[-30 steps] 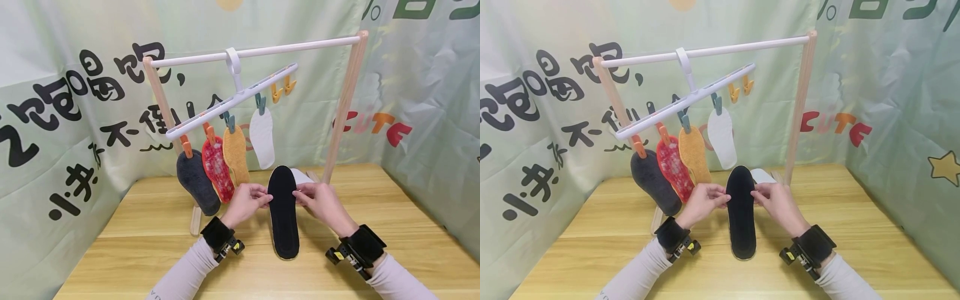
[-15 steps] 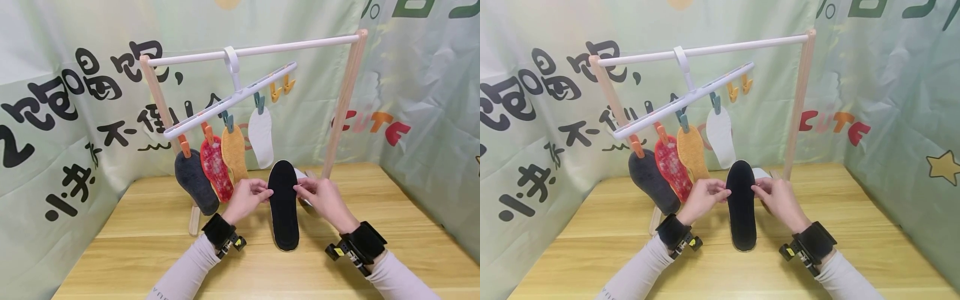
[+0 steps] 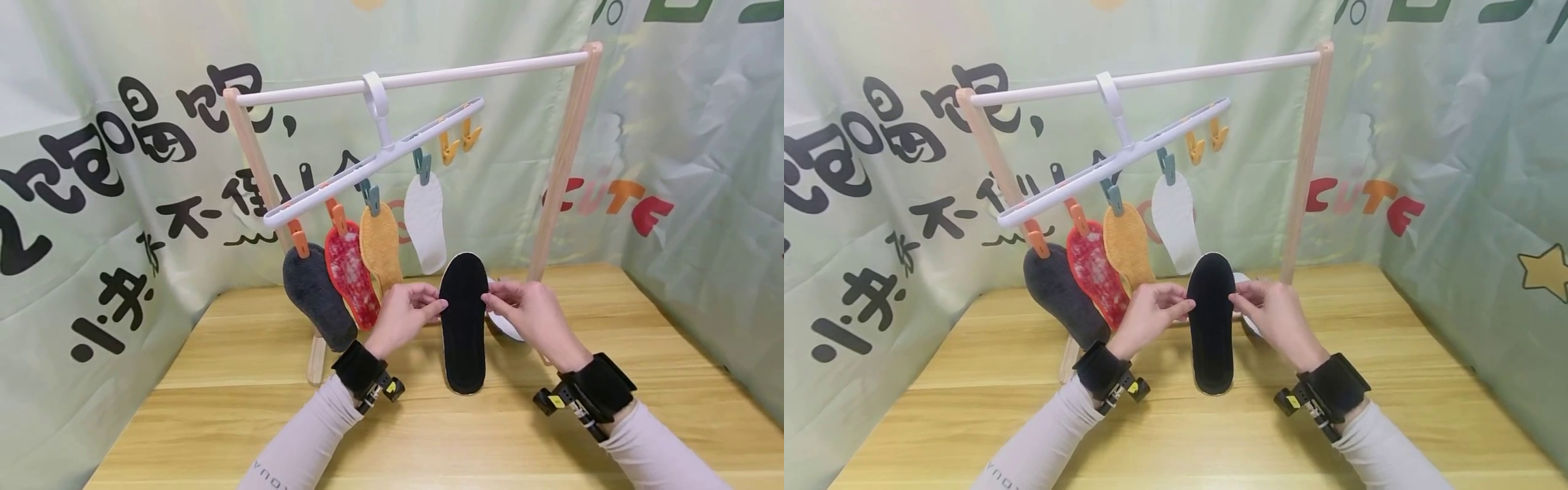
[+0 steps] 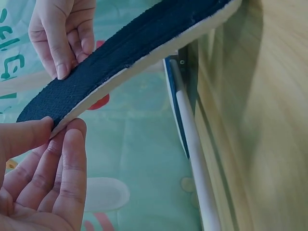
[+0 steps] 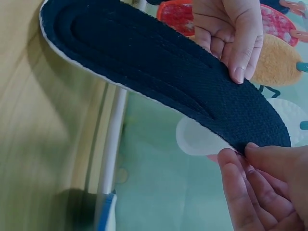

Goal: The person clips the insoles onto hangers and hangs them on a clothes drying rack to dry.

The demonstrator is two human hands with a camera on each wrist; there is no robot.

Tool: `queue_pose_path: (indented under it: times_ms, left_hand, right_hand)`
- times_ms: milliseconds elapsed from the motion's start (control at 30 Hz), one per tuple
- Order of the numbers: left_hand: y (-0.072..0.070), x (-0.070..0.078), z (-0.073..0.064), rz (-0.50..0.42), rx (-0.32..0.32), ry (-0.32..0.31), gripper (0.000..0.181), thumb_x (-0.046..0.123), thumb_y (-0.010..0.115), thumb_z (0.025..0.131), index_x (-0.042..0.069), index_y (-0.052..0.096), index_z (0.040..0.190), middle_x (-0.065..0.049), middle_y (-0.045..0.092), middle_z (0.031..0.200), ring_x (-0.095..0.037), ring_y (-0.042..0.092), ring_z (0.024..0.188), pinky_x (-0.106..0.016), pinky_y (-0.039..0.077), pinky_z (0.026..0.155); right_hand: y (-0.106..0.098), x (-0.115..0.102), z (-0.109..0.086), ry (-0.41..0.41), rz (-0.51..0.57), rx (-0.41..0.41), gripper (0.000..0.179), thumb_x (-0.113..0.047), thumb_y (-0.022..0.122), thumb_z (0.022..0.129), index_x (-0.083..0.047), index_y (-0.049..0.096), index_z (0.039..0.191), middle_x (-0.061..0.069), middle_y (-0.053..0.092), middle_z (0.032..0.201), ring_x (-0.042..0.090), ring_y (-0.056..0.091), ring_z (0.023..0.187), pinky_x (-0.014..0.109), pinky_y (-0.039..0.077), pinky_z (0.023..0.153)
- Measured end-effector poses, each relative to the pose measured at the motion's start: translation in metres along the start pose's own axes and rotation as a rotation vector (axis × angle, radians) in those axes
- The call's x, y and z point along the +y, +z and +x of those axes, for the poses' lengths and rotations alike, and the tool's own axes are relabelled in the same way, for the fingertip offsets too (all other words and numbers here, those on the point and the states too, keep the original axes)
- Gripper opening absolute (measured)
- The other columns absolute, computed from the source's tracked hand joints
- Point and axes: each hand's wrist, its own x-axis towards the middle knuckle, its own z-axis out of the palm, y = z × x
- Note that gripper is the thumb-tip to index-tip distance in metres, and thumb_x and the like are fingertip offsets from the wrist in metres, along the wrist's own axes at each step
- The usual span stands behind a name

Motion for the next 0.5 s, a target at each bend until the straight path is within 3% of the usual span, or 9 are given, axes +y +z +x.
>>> queue_pose_path:
  times_ms: [167, 500]
  left_hand:
    - [-0.002, 0.004, 0.003, 0.046, 0.021, 0.024, 0.009, 0.014, 0.082, 0.096, 0.006, 0.081, 0.099, -0.01, 0.083, 0.088, -0.014, 0.079, 0.074, -0.021, 0.057, 0.062]
    - [-0.002, 0.006, 0.01, 0.079, 0.054, 0.029, 0.01, 0.017, 0.083, 0.096, 0.007, 0.08, 0.098, -0.008, 0.083, 0.09, -0.009, 0.077, 0.074, -0.019, 0.051, 0.06]
  right_hand:
    - [-0.003, 0.0, 0.004, 0.002, -0.007, 0.0, 0.018, -0.019, 0.077, 0.101, -0.006, 0.083, 0.112, 0.008, 0.084, 0.093, 0.024, 0.082, 0.087, 0.015, 0.057, 0.072]
    - [-0.007, 0.001, 0.012, -0.027, -0.055, 0.016, 0.018, -0.023, 0.078, 0.1, -0.009, 0.084, 0.112, 0.005, 0.085, 0.095, 0.023, 0.081, 0.086, 0.018, 0.056, 0.072]
